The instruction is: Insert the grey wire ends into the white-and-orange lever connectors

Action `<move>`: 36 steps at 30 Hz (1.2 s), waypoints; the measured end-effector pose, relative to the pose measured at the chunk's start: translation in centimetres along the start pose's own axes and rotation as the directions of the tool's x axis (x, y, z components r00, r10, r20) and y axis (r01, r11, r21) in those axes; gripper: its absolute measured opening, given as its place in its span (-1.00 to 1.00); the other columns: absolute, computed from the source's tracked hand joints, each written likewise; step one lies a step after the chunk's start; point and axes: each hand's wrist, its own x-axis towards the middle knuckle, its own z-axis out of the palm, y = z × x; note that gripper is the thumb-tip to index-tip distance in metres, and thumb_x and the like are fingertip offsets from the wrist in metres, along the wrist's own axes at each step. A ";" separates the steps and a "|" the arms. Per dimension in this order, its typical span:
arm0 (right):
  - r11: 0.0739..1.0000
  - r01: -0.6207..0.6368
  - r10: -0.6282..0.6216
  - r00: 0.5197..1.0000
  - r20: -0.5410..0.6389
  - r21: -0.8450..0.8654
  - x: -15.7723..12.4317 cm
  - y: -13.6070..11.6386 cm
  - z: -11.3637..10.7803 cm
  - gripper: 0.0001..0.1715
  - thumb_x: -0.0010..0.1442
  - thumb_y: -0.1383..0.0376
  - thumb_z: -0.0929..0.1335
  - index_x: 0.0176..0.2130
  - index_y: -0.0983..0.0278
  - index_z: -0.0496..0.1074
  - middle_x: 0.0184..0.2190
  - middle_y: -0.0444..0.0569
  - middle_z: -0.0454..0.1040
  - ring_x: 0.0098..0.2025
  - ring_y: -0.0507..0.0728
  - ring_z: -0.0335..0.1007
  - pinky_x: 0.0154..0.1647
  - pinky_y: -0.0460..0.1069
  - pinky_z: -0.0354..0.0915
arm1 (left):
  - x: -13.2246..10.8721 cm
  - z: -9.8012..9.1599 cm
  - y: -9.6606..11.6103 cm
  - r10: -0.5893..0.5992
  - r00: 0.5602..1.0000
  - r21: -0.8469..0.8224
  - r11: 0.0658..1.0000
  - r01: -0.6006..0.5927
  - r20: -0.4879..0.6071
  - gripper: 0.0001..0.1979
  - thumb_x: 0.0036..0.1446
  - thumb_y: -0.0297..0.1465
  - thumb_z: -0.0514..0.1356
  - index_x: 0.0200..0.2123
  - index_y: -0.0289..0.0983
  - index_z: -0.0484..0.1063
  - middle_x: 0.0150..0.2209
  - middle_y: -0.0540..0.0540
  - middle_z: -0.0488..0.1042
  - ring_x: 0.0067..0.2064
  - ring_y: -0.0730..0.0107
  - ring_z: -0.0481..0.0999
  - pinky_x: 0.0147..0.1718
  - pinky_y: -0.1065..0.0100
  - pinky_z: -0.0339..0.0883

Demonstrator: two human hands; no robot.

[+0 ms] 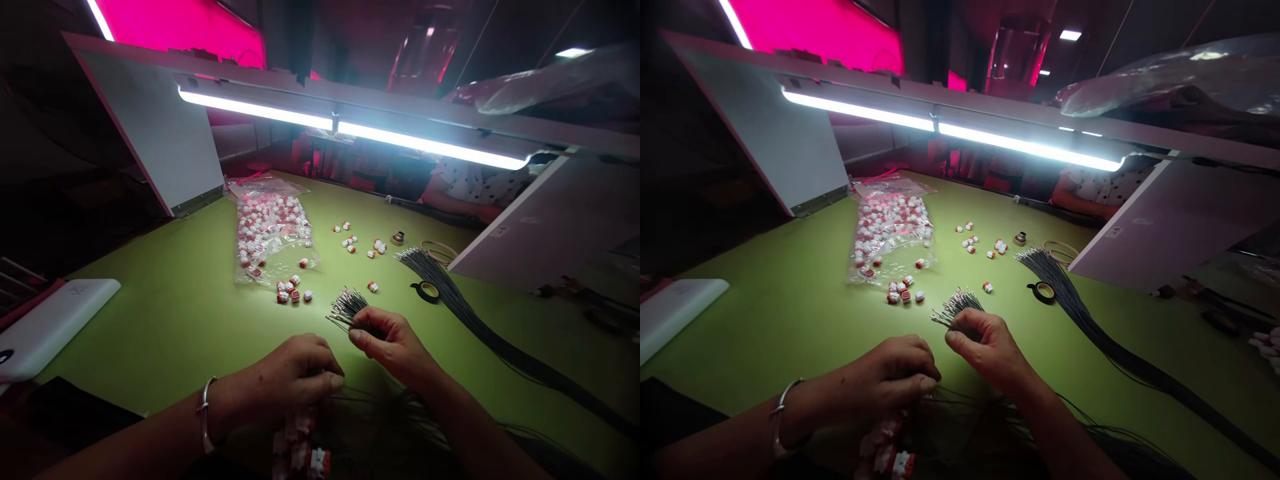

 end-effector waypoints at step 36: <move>0.931 -0.199 0.249 0.959 -0.136 0.305 -1.1 -0.1 2.9 -0.81 0.06 0.24 0.39 -0.47 0.28 0.33 -0.58 -0.23 0.18 -0.54 -0.03 -0.06 -0.56 -0.09 -0.07 | 0.4 0.5 -0.3 -0.458 0.876 -0.953 0.168 0.254 0.153 -0.78 0.10 -0.43 0.37 -0.17 -0.33 0.50 -0.34 -0.10 0.53 -0.44 0.58 0.45 -0.50 0.57 0.29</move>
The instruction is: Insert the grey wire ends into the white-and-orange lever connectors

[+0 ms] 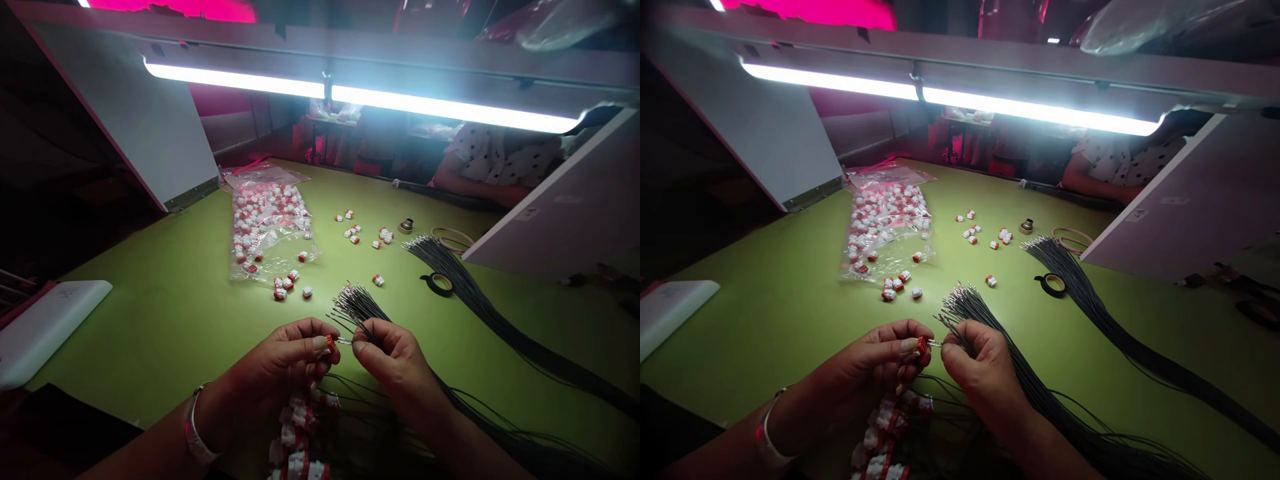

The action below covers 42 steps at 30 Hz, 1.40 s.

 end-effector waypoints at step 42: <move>1.000 -0.002 0.002 1.000 -0.028 -0.016 -0.6 1.0 1.1 -0.72 0.13 0.27 0.30 -0.57 0.24 0.19 -0.62 -0.27 0.03 -0.53 -0.02 -0.16 -0.56 -0.08 -0.08 | -0.1 0.3 -0.9 0.269 0.963 0.435 0.870 -0.232 -0.024 -0.70 0.10 -0.20 0.36 -0.28 -0.34 0.51 -0.46 0.00 0.51 -0.48 0.57 0.38 -0.48 0.53 0.26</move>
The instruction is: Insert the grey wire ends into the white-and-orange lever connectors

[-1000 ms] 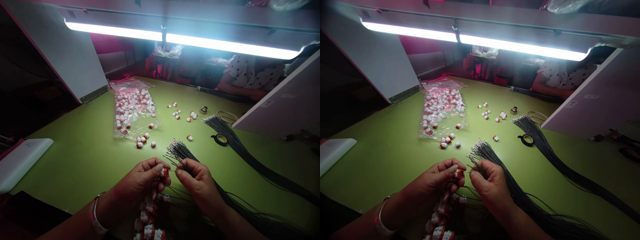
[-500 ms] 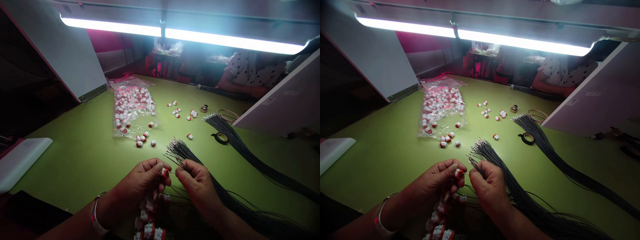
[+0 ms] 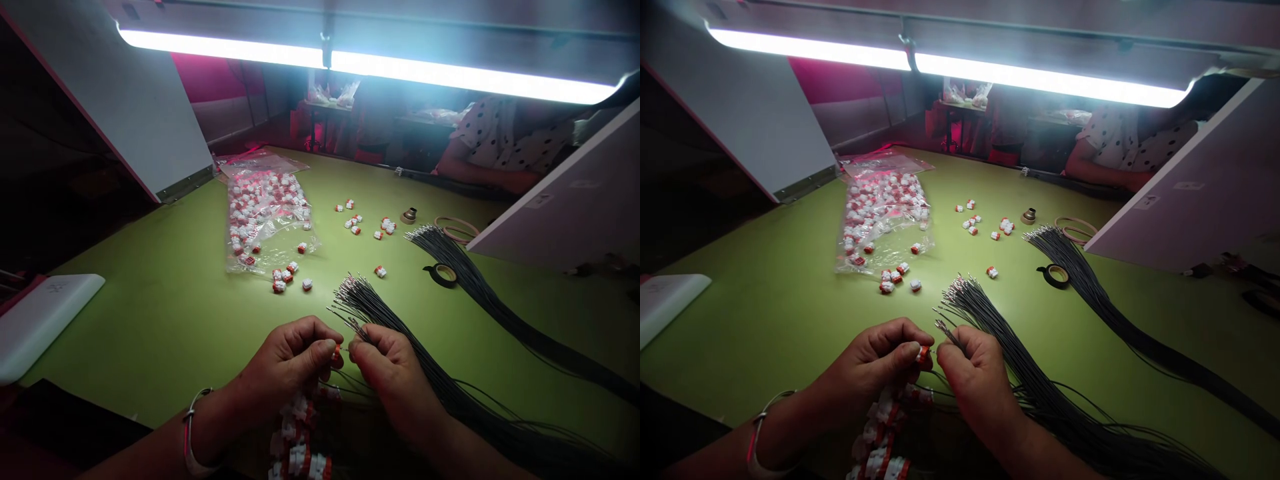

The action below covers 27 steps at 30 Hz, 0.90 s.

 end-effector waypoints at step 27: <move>0.974 0.210 -0.202 0.975 0.087 -0.085 -0.3 1.2 -0.2 -0.71 0.32 0.23 0.30 -0.44 0.27 0.35 -0.55 -0.19 0.25 -0.49 0.03 0.09 -0.48 -0.05 0.07 | -0.2 0.8 -0.5 -0.060 0.998 -0.060 0.996 0.061 0.011 -0.67 0.16 -0.13 0.27 -0.38 -0.29 0.39 -0.48 -0.02 0.50 -0.55 0.53 0.38 -0.55 0.48 0.24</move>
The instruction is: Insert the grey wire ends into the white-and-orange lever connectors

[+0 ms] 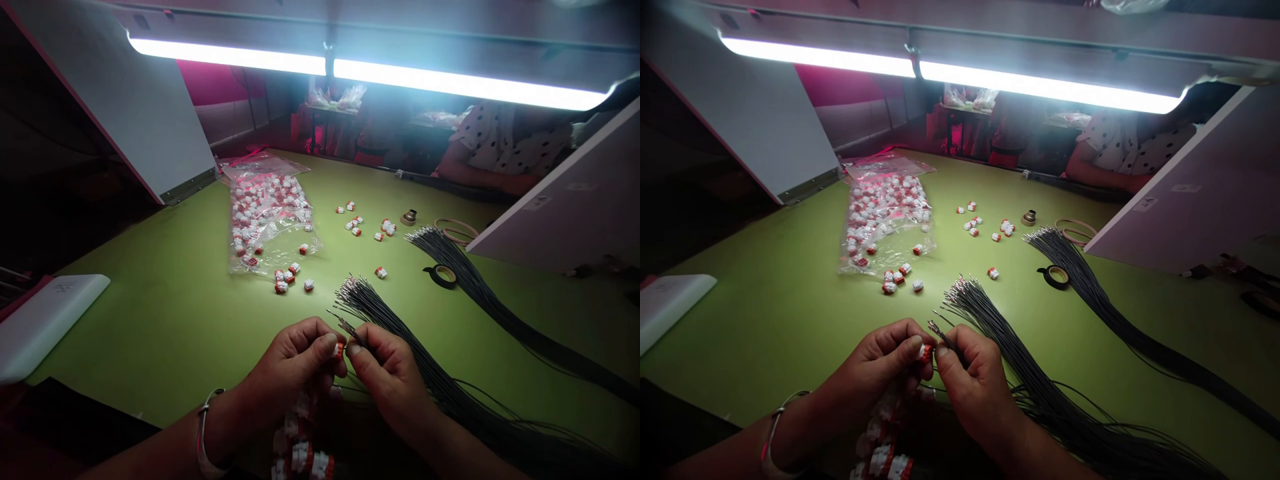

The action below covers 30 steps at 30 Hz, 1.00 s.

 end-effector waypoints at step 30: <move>0.961 -0.075 0.111 0.986 -0.126 0.266 0.8 -0.9 -0.5 -0.81 0.14 0.20 0.41 -0.40 0.28 0.43 -0.55 -0.22 0.21 -0.52 0.00 -0.06 -0.51 -0.08 -0.01 | 2.1 -1.8 1.1 0.036 0.992 -0.176 0.983 -0.057 -0.122 -0.76 0.03 -0.34 0.41 -0.28 -0.27 0.46 -0.42 -0.01 0.52 -0.47 0.52 0.45 -0.56 0.53 0.23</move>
